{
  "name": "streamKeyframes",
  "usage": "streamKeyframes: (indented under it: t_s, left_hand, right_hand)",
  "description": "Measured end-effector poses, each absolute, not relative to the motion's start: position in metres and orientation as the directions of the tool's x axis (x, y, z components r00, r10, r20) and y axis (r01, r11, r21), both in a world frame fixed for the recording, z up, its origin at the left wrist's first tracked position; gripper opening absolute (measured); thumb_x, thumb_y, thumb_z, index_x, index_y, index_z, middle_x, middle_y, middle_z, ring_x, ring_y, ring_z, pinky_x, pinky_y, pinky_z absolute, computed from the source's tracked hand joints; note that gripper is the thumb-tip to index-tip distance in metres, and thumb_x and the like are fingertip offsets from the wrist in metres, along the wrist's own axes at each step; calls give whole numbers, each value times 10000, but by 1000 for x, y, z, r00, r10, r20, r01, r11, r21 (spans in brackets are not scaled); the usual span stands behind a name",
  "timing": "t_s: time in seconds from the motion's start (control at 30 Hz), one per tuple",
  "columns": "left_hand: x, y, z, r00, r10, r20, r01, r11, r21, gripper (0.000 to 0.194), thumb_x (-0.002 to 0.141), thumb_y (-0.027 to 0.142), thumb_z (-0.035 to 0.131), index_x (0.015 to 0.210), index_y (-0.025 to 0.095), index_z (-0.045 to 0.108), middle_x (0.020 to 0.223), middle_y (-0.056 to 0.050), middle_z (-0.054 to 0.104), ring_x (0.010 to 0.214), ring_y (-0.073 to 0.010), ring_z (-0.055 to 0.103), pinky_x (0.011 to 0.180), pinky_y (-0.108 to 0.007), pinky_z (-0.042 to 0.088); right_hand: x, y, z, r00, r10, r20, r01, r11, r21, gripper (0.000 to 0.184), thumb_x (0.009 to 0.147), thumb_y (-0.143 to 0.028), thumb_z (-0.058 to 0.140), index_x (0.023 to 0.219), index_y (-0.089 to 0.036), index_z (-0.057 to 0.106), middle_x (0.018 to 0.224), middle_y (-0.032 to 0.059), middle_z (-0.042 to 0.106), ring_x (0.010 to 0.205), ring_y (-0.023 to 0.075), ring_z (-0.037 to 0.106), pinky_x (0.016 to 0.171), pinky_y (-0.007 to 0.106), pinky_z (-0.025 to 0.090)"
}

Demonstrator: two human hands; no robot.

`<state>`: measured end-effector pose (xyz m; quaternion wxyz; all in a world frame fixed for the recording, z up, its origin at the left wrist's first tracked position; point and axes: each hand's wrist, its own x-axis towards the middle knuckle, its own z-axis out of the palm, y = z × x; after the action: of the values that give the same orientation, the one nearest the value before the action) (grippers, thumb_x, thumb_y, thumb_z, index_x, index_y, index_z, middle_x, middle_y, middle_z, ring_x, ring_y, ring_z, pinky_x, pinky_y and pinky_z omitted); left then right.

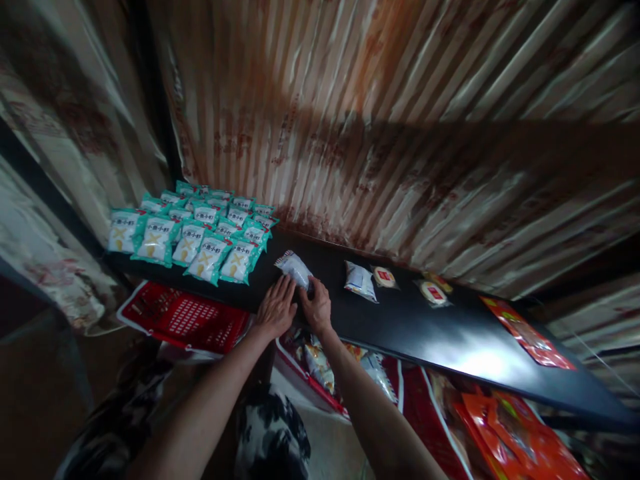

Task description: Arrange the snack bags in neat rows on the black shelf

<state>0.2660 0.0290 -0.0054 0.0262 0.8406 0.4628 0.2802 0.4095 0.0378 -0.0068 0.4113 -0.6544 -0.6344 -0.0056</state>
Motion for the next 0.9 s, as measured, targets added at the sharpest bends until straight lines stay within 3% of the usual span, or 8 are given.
streamKeyframes:
  t_s: [0.2,0.4,0.47,0.6,0.9]
  left_hand:
    - [271,29,-6,258,837,482,801,-465,378,673,806,226,512,1432,149,278,1508,-146,270,1384,-307,253,1041,-428,370]
    - [281,32,-10,20,835,550,850,-304,431,606,794,187,471,1386,163,346,1341,-159,479,1145,-286,537,898,-396,463]
    - [284,31,-10,31,813,581,872,-306,382,577,781,169,470,1352,154,388,1170,-147,583,1046,-282,576,872,-399,463]
    - [286,32,-9,34,757,653,902,-305,306,453,806,205,459,1245,94,464,1007,-159,603,941,-297,574,796,-415,468]
    - [281,34,-13,136,755,641,908,-354,224,375,850,247,422,1167,60,493,926,-160,596,892,-294,544,792,-417,449]
  right_hand:
    - [406,35,-3,185,846,500,811,156,-564,380,808,-421,533,1045,-131,600,946,104,630,891,227,572,835,376,473]
    - [399,28,5,185,872,453,851,88,-517,352,770,-352,587,1055,-145,570,971,103,584,925,239,537,839,379,460]
    - [399,26,7,193,882,430,845,74,-530,345,775,-340,578,1066,-156,558,986,101,576,940,246,530,833,387,460]
    - [402,23,10,162,895,417,826,108,-553,344,780,-316,578,1092,-174,551,1034,99,572,982,251,511,882,393,447]
    - [404,15,18,158,901,403,821,107,-561,375,788,-295,580,1132,-149,556,1092,117,579,1014,264,496,921,391,444]
